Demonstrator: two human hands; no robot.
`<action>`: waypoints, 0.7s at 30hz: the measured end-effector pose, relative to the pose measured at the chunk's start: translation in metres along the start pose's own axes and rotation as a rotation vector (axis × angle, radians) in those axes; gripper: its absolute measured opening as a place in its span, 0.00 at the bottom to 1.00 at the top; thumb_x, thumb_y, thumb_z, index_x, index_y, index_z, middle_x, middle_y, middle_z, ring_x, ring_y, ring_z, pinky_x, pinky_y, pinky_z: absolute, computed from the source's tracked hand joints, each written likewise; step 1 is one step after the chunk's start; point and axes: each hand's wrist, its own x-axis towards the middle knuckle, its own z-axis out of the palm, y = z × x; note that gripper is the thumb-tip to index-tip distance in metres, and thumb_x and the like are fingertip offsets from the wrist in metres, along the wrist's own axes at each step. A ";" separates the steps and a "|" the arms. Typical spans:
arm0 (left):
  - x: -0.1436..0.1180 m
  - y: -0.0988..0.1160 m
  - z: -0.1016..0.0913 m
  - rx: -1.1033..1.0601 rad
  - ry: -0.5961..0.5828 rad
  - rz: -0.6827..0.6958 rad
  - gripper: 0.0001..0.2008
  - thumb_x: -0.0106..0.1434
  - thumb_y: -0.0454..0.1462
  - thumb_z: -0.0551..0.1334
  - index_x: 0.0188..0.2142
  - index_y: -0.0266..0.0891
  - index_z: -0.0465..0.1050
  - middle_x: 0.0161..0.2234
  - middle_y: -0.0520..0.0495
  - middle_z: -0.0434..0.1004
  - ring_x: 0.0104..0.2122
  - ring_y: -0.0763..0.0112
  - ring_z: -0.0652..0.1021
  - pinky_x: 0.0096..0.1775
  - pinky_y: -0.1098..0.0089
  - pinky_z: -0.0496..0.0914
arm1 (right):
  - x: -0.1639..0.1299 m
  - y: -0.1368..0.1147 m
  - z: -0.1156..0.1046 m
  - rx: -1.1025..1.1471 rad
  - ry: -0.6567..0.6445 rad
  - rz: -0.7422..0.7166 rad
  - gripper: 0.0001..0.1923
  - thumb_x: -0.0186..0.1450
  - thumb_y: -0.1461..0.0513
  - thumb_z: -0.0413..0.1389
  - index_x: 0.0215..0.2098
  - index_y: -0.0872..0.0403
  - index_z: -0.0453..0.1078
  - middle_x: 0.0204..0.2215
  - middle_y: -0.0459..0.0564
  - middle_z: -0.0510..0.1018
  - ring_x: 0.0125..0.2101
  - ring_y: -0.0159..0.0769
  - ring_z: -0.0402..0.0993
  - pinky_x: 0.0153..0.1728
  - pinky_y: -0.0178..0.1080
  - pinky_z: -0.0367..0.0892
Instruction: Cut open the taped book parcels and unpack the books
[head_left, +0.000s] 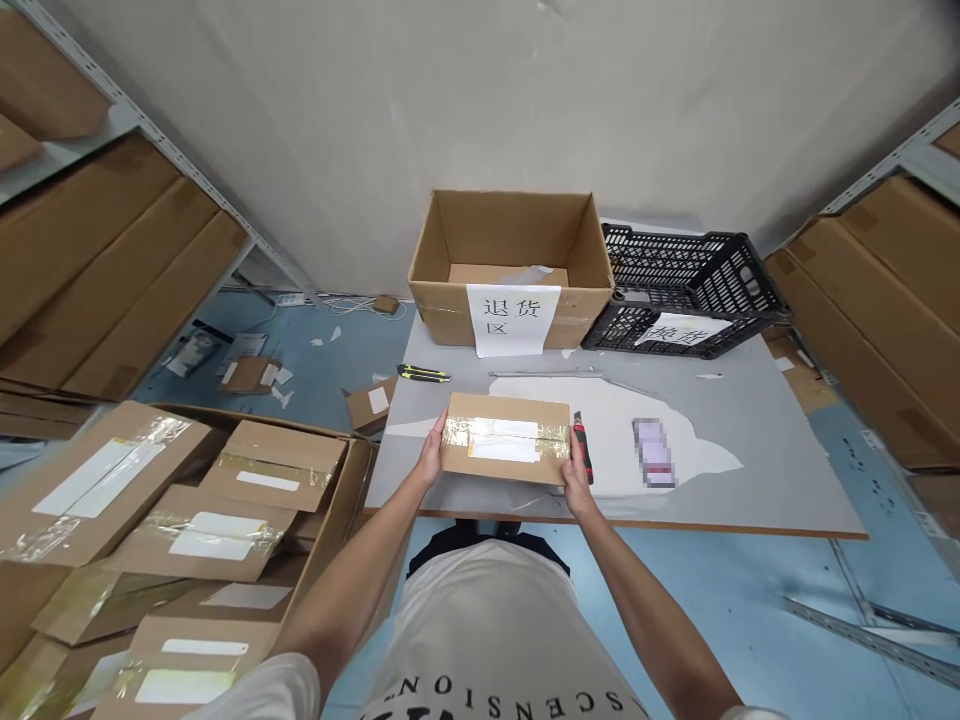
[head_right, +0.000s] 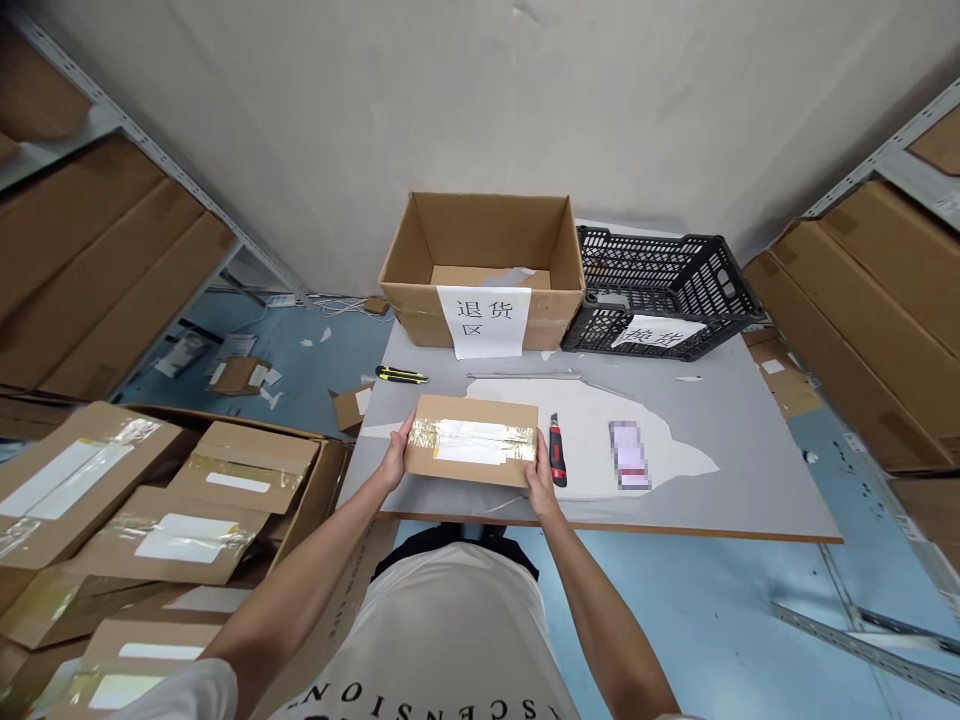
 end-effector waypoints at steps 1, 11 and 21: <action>0.002 -0.002 -0.001 -0.005 -0.013 0.014 0.46 0.55 0.65 0.44 0.64 0.40 0.48 0.64 0.42 0.51 0.63 0.55 0.54 0.61 0.57 0.49 | 0.001 0.000 0.001 -0.017 -0.001 0.003 0.40 0.63 0.41 0.41 0.67 0.50 0.39 0.66 0.50 0.44 0.65 0.43 0.36 0.62 0.48 0.45; 0.000 -0.003 -0.008 0.217 -0.041 0.140 0.44 0.57 0.63 0.45 0.65 0.40 0.43 0.66 0.43 0.43 0.64 0.57 0.48 0.63 0.59 0.44 | -0.001 0.013 -0.002 -0.123 -0.020 0.012 0.40 0.64 0.42 0.43 0.67 0.45 0.34 0.67 0.47 0.40 0.65 0.43 0.37 0.63 0.51 0.39; -0.003 -0.007 -0.016 0.243 -0.018 0.096 0.43 0.58 0.60 0.50 0.65 0.38 0.43 0.66 0.43 0.42 0.64 0.58 0.48 0.63 0.61 0.43 | -0.006 0.015 -0.009 -0.047 -0.007 0.024 0.41 0.62 0.41 0.44 0.67 0.46 0.37 0.67 0.46 0.41 0.65 0.41 0.38 0.63 0.49 0.42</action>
